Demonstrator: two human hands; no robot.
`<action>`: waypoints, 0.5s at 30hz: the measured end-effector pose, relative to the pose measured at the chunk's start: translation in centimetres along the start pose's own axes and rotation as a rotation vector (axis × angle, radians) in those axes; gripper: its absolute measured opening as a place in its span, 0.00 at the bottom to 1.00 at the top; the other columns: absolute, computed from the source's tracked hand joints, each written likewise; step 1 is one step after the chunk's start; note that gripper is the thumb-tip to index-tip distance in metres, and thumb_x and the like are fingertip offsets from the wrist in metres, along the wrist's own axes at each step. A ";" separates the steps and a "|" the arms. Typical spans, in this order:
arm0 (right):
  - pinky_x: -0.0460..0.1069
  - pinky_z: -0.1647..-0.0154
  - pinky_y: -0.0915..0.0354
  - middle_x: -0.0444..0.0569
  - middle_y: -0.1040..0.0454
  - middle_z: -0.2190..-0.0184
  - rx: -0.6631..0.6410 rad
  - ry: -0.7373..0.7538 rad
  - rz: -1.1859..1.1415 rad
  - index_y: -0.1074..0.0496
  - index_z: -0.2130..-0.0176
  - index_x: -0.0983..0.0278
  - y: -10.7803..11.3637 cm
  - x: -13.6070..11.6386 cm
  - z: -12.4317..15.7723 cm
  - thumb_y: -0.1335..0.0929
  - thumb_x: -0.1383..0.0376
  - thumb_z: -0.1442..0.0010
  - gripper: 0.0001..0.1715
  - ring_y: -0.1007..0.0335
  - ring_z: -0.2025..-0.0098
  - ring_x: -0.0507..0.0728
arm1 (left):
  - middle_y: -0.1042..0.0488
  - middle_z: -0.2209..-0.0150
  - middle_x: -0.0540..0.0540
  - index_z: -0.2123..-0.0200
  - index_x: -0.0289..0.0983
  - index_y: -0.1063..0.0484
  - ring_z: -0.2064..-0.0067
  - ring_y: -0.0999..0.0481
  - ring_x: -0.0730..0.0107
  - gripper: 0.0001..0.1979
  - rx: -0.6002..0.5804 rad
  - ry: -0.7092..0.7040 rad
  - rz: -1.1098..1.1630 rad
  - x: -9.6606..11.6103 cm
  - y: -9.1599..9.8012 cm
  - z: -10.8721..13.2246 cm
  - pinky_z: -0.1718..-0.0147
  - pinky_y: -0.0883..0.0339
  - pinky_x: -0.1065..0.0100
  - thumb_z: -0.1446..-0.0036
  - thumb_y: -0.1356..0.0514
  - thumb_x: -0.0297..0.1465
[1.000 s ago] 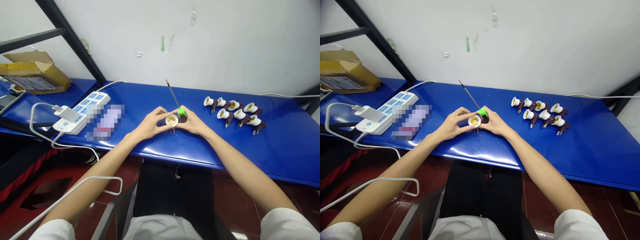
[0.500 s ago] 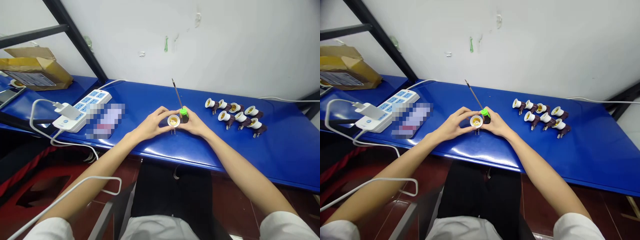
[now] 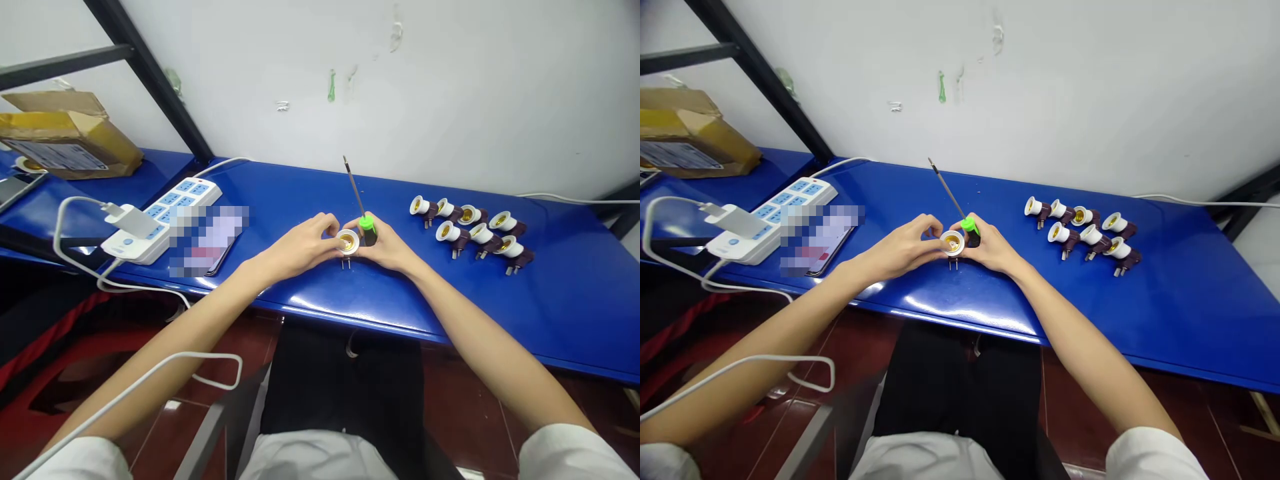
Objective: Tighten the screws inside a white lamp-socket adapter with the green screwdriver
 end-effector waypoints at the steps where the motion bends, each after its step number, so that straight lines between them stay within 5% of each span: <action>1: 0.59 0.49 0.31 0.49 0.22 0.57 -0.001 -0.001 0.000 0.25 0.53 0.58 0.0 0.0 0.0 0.20 0.41 0.46 0.31 0.28 0.57 0.63 | 0.30 0.54 0.44 0.52 0.45 0.19 0.56 0.31 0.63 0.12 0.001 0.001 0.005 0.0 -0.1 0.0 0.55 0.33 0.62 0.27 0.41 0.41; 15: 0.60 0.49 0.30 0.49 0.22 0.58 0.011 -0.004 0.013 0.23 0.54 0.58 0.0 0.0 0.1 0.19 0.42 0.46 0.31 0.28 0.57 0.62 | 0.32 0.52 0.42 0.51 0.45 0.20 0.54 0.31 0.62 0.12 0.026 -0.006 0.031 -0.1 -0.8 0.6 0.55 0.32 0.60 0.26 0.43 0.40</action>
Point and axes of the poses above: each hand's wrist, its own z-axis away from the middle knuckle, its own y-axis out of the back of the hand, x = y × z, the point moved 2 cm from there along -z, towards the middle knuckle
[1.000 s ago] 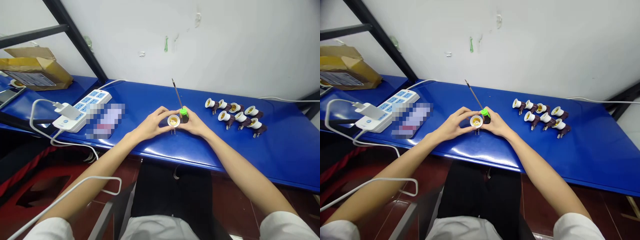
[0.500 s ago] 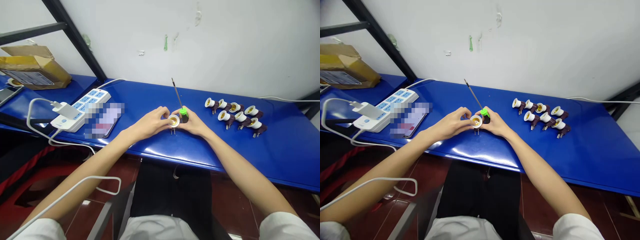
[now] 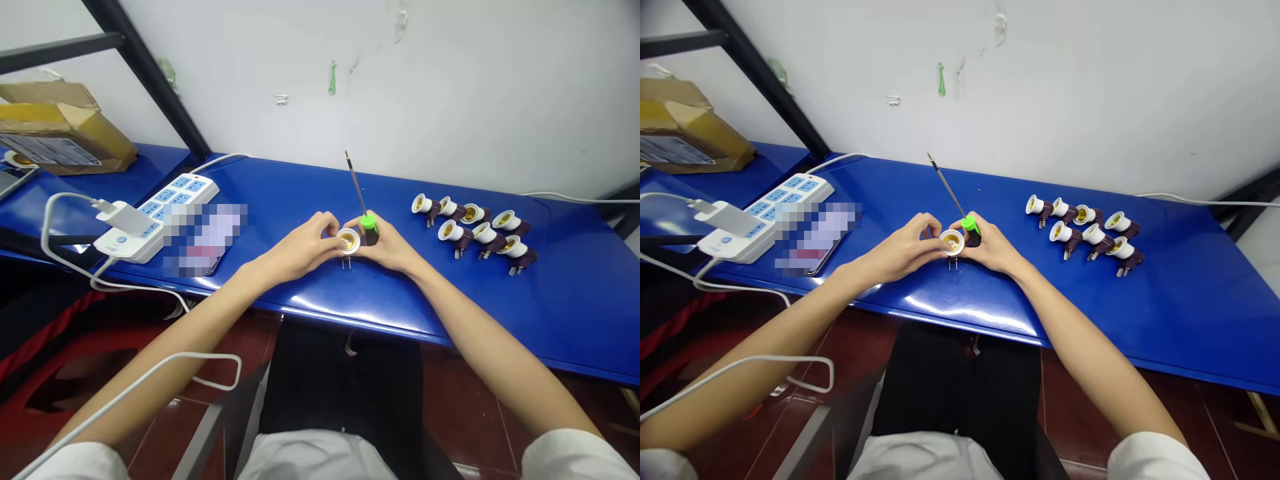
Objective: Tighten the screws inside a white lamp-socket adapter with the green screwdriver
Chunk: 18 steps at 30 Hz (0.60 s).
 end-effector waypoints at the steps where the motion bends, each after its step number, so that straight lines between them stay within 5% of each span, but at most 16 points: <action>1: 0.60 0.49 0.30 0.49 0.22 0.58 -0.002 -0.002 -0.002 0.23 0.54 0.58 0.0 0.0 0.0 0.19 0.42 0.47 0.31 0.28 0.57 0.62 | 0.32 0.52 0.42 0.51 0.45 0.20 0.54 0.31 0.62 0.12 -0.002 0.002 0.002 0.0 0.0 0.0 0.55 0.31 0.60 0.26 0.43 0.40; 14: 0.57 0.53 0.30 0.48 0.22 0.59 -0.001 0.019 -0.021 0.25 0.54 0.60 0.0 0.2 0.1 0.19 0.41 0.46 0.33 0.28 0.60 0.60 | 0.31 0.54 0.42 0.51 0.43 0.20 0.55 0.31 0.62 0.14 0.017 -0.069 -0.126 0.4 0.0 -0.1 0.57 0.30 0.61 0.25 0.44 0.39; 18: 0.56 0.54 0.30 0.47 0.23 0.60 -0.004 0.037 0.009 0.25 0.52 0.60 0.0 0.5 0.0 0.20 0.42 0.45 0.33 0.28 0.61 0.59 | 0.30 0.52 0.41 0.42 0.44 0.24 0.53 0.28 0.61 0.15 0.053 -0.071 -0.109 0.3 -0.2 0.1 0.54 0.27 0.60 0.26 0.41 0.40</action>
Point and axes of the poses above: each hand's wrist, its own z-axis away from the middle knuckle, its own y-axis out of the back of the hand, x = y × z, the point moved 2 cm from there along -z, towards the middle knuckle
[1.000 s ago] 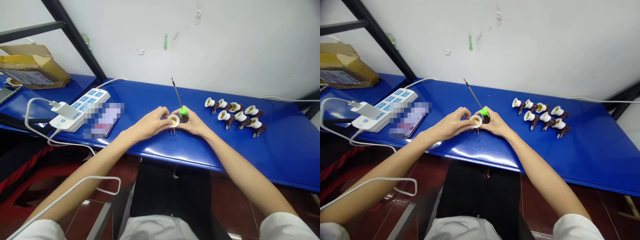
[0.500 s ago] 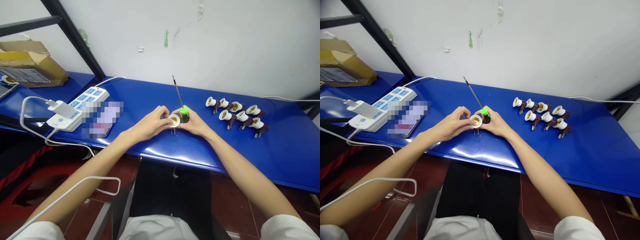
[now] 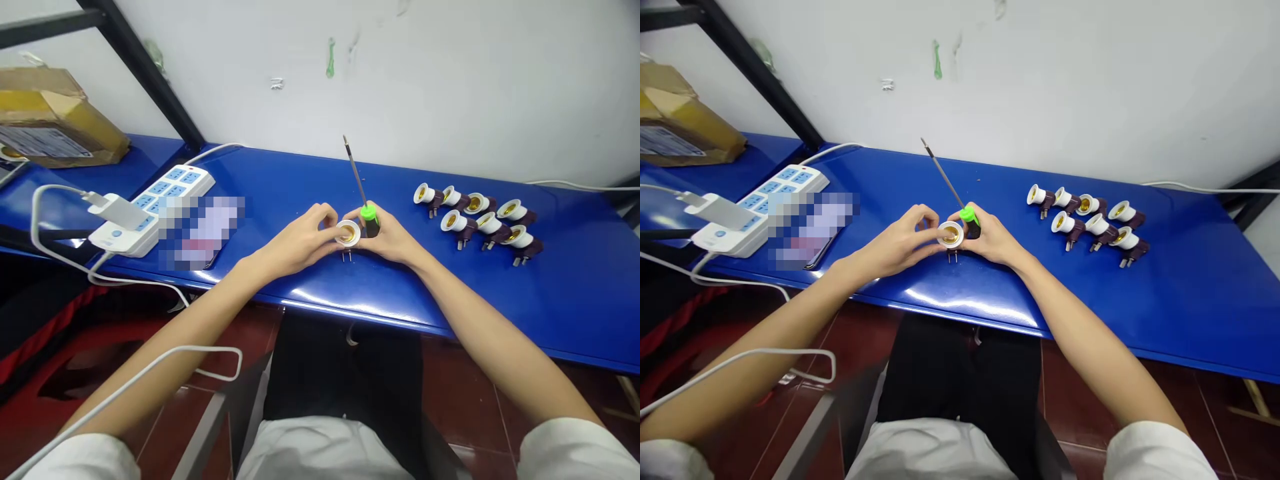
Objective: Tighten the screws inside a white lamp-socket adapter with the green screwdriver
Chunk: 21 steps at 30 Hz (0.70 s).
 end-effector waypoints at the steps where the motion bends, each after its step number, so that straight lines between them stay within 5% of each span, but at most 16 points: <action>1: 0.56 0.54 0.30 0.47 0.23 0.60 0.004 0.008 0.011 0.25 0.52 0.60 0.1 0.1 0.0 0.20 0.42 0.45 0.33 0.28 0.60 0.60 | 0.29 0.50 0.40 0.38 0.44 0.26 0.51 0.27 0.60 0.18 0.010 0.025 0.034 0.0 -0.1 0.1 0.52 0.25 0.59 0.28 0.39 0.41; 5: 0.57 0.54 0.29 0.47 0.25 0.60 0.005 0.044 0.040 0.25 0.54 0.60 0.2 0.3 -0.1 0.20 0.42 0.45 0.32 0.28 0.59 0.60 | 0.29 0.42 0.37 0.30 0.45 0.36 0.43 0.24 0.55 0.33 0.039 0.134 0.178 0.0 -0.8 0.2 0.45 0.23 0.54 0.33 0.32 0.42; 14: 0.55 0.54 0.29 0.45 0.25 0.63 -0.050 -0.008 0.009 0.28 0.51 0.59 0.6 -0.4 0.2 0.19 0.43 0.46 0.34 0.28 0.60 0.59 | 0.27 0.42 0.38 0.37 0.42 0.28 0.41 0.22 0.55 0.25 0.135 0.180 0.241 -0.6 -2.7 0.5 0.42 0.23 0.54 0.33 0.32 0.41; 18: 0.53 0.58 0.29 0.42 0.25 0.65 -0.128 -0.110 -0.010 0.29 0.47 0.59 2.9 -0.8 0.8 0.18 0.48 0.46 0.36 0.27 0.63 0.57 | 0.24 0.40 0.37 0.37 0.41 0.27 0.40 0.21 0.56 0.24 0.134 0.176 0.292 -0.5 -2.9 0.5 0.41 0.23 0.54 0.33 0.32 0.40; 21: 0.51 0.64 0.31 0.43 0.26 0.64 0.015 -0.196 0.096 0.28 0.53 0.58 6.2 -1.7 2.3 0.21 0.47 0.42 0.27 0.29 0.66 0.55 | 0.21 0.41 0.38 0.36 0.39 0.28 0.41 0.20 0.57 0.24 0.124 0.182 0.331 -0.4 -2.9 0.4 0.40 0.23 0.54 0.32 0.33 0.39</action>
Point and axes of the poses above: each hand's wrist, its own z-axis away from the middle knuckle, its own y-axis out of the back of the hand, x = y × z, the point moved 2 cm from there along -z, towards the middle knuckle
